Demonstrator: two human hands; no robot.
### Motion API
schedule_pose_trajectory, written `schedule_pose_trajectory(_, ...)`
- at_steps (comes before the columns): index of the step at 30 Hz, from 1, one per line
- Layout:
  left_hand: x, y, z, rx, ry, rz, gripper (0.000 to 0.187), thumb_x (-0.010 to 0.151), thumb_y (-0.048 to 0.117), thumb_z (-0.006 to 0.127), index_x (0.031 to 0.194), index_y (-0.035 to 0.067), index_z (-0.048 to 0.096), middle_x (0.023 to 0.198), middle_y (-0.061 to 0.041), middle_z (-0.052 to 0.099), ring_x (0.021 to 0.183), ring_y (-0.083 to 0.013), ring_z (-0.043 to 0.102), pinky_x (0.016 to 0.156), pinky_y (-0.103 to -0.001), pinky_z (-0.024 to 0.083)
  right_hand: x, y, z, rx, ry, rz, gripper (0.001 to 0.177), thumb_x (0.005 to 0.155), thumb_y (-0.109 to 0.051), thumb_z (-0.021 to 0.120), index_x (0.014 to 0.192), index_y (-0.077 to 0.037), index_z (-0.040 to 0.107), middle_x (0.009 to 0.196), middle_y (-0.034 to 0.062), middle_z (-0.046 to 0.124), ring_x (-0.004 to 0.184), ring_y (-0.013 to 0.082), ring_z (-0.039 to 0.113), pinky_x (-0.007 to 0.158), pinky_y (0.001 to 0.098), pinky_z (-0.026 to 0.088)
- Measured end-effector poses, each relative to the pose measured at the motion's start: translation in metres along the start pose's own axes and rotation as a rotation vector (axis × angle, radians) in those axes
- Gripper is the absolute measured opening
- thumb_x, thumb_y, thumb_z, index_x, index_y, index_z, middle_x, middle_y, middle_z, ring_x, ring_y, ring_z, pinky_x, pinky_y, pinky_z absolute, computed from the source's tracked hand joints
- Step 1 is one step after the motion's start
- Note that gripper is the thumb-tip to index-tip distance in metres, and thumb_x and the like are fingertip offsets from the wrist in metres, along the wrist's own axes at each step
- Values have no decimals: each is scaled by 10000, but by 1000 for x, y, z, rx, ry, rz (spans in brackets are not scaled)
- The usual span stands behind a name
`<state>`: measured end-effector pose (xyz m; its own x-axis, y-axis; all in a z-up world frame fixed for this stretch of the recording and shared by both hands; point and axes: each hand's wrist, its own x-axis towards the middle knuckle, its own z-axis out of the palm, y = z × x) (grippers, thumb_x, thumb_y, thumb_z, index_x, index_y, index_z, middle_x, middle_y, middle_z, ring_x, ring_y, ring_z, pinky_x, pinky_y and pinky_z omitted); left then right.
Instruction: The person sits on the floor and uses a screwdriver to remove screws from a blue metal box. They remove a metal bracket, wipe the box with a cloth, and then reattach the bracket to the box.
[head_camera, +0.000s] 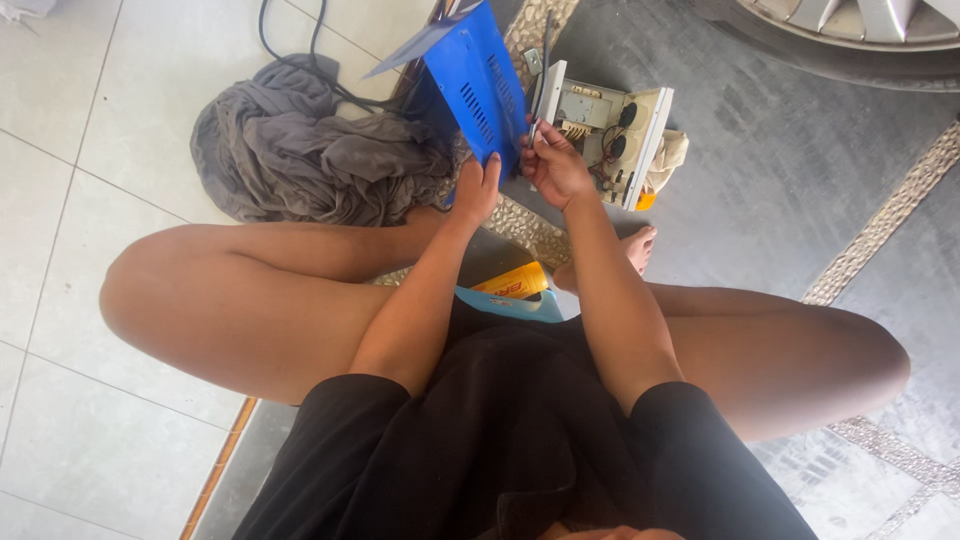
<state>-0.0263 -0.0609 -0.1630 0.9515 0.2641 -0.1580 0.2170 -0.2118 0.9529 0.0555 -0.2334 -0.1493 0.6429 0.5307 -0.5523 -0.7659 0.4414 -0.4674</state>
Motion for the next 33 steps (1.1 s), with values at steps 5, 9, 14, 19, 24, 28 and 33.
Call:
schedule_pose_trajectory(5, 1, 6, -3, -8, 17, 46, 352, 1042, 261, 489, 925, -39, 631, 748, -234, 650, 722, -400, 655, 699, -495, 475, 17, -9, -9, -209, 100, 150, 317, 1058, -175, 630, 1372, -141, 596, 949, -35, 631, 782, 78, 578, 607, 221, 424)
schedule_pose_trajectory(9, 1, 9, -2, 3, -1, -20, 357, 1031, 264, 489, 942, -50, 632, 750, -250, 645, 731, -409, 661, 706, -499, 481, 24, -14, -14, -243, 151, 250, 390, 1009, -172, 656, 1395, -155, 599, 914, -26, 648, 725, 74, 592, 543, 202, 405)
schedule_pose_trajectory(14, 2, 15, 0, -37, 22, 96, 375, 1037, 253, 481, 957, -75, 643, 836, -282, 666, 813, -444, 657, 749, -513, 486, 25, -29, -13, -363, 144, 359, 393, 1005, -165, 686, 1390, -135, 612, 896, -50, 645, 724, 63, 609, 540, 198, 410)
schedule_pose_trajectory(19, 3, 25, -3, -19, 1, -20, 386, 1027, 261, 488, 928, -79, 639, 832, -299, 668, 814, -454, 667, 761, -513, 488, 21, -40, 6, -610, 217, 344, 322, 969, -190, 706, 1281, -168, 625, 915, -60, 675, 739, 72, 664, 542, 209, 420)
schedule_pose_trajectory(24, 3, 30, -5, -50, 20, 32, 377, 1021, 251, 494, 928, -84, 639, 839, -304, 666, 826, -461, 658, 759, -518, 482, 17, -46, 21, -762, 198, 327, 242, 969, -218, 700, 1179, -178, 585, 944, -34, 713, 801, 109, 736, 566, 218, 470)
schedule_pose_trajectory(28, 1, 28, -2, -29, 4, 28, 383, 1031, 252, 489, 913, -82, 636, 827, -297, 661, 815, -452, 654, 759, -515, 478, 15, -47, 26, -919, 277, 285, 215, 977, -193, 696, 1169, -129, 624, 963, 5, 744, 786, 147, 769, 550, 244, 496)
schedule_pose_trajectory(33, 4, 23, -1, 4, -22, -45, 389, 1036, 264, 480, 903, -67, 636, 813, -280, 661, 797, -437, 664, 772, -508, 485, 12, -40, 32, -1038, 362, 115, 211, 927, -155, 764, 1116, -74, 716, 913, 19, 755, 681, 102, 675, 526, 251, 513)
